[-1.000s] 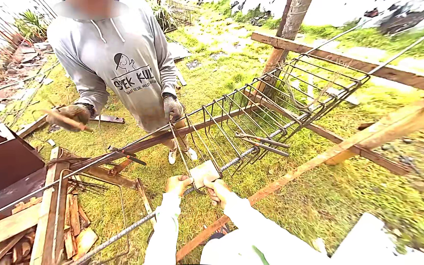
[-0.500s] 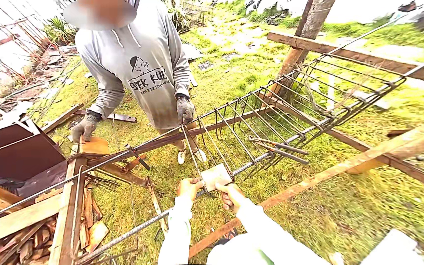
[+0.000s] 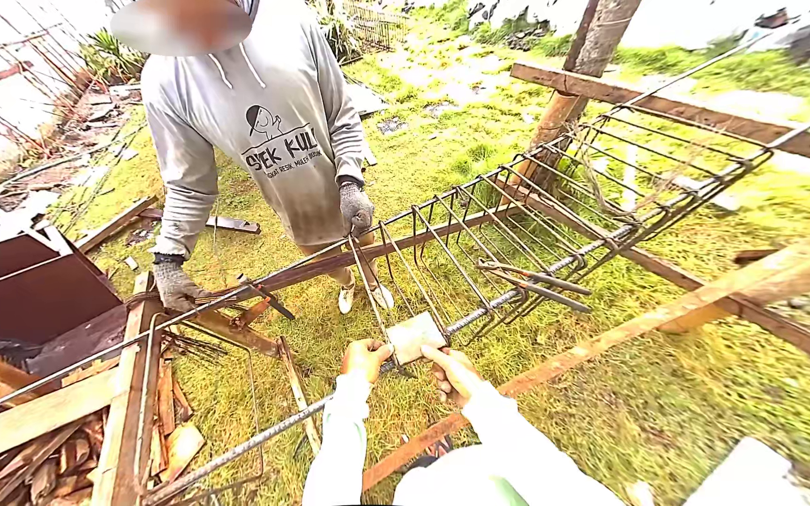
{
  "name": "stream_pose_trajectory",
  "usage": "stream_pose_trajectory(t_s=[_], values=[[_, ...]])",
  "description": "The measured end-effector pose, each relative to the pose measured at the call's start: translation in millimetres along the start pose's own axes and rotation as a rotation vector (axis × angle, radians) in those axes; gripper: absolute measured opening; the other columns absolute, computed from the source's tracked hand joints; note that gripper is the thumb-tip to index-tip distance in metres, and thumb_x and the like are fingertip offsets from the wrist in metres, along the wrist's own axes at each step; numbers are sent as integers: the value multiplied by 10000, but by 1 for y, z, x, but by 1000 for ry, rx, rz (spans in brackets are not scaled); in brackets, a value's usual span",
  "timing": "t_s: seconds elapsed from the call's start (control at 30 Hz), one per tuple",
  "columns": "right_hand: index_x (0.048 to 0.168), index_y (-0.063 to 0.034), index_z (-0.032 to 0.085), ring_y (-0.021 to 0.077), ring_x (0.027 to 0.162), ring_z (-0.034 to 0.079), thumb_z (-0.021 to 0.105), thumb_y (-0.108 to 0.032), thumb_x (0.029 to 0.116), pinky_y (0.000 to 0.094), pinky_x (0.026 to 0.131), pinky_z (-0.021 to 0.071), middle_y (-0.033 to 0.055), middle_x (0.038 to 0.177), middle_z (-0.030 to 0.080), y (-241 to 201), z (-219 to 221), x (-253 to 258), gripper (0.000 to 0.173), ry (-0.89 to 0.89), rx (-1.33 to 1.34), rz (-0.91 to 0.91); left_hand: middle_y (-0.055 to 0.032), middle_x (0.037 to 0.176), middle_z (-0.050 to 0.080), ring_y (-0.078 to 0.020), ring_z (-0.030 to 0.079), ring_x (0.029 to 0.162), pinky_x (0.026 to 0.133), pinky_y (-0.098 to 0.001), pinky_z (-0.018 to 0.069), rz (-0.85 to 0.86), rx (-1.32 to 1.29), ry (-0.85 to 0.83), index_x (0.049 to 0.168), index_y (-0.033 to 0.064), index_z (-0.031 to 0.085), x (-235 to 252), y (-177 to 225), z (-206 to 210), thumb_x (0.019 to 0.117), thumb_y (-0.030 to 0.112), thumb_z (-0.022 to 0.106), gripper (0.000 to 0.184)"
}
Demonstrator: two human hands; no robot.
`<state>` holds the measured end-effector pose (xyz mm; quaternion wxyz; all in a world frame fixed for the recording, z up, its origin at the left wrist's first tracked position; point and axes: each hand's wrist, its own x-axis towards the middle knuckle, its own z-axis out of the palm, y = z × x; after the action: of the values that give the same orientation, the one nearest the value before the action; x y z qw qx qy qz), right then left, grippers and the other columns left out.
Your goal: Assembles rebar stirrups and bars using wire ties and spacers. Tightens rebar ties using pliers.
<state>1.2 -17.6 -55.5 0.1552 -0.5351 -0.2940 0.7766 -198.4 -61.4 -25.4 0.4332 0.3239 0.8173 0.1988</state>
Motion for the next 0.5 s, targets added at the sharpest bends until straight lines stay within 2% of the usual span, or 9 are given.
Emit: stream_pose_trajectory(t_s=[0.07,0.13,0.3,0.5], values=[[1053,-31,620,109,426,455,597,-363,1049,279,414,469,6,626,495,-1,2,-4,332,33,17,-32,-39,925,728,-112,606,661,619,-329,496,-6,-20,-7,1074,97,744,0,1,0,969,322,720,249],[999,-11,629,110,422,463,580,-313,1063,272,405,452,19,617,519,-3,9,-6,313,81,23,-65,-36,921,728,-107,609,668,620,-319,494,-3,-37,-15,1070,90,739,0,1,0,974,309,716,241],[938,-21,615,104,403,414,576,-279,1064,264,393,424,-1,583,453,-8,18,-5,290,127,40,-38,-32,849,691,-103,537,588,562,-311,449,-5,-24,-13,1029,81,734,-2,2,-1,979,303,709,229],[968,-21,614,109,418,429,561,-305,1074,269,415,439,1,596,453,-4,18,-3,307,105,4,-30,-33,827,695,-96,549,596,567,-301,453,7,-75,-5,988,59,729,0,-1,0,970,256,723,198]])
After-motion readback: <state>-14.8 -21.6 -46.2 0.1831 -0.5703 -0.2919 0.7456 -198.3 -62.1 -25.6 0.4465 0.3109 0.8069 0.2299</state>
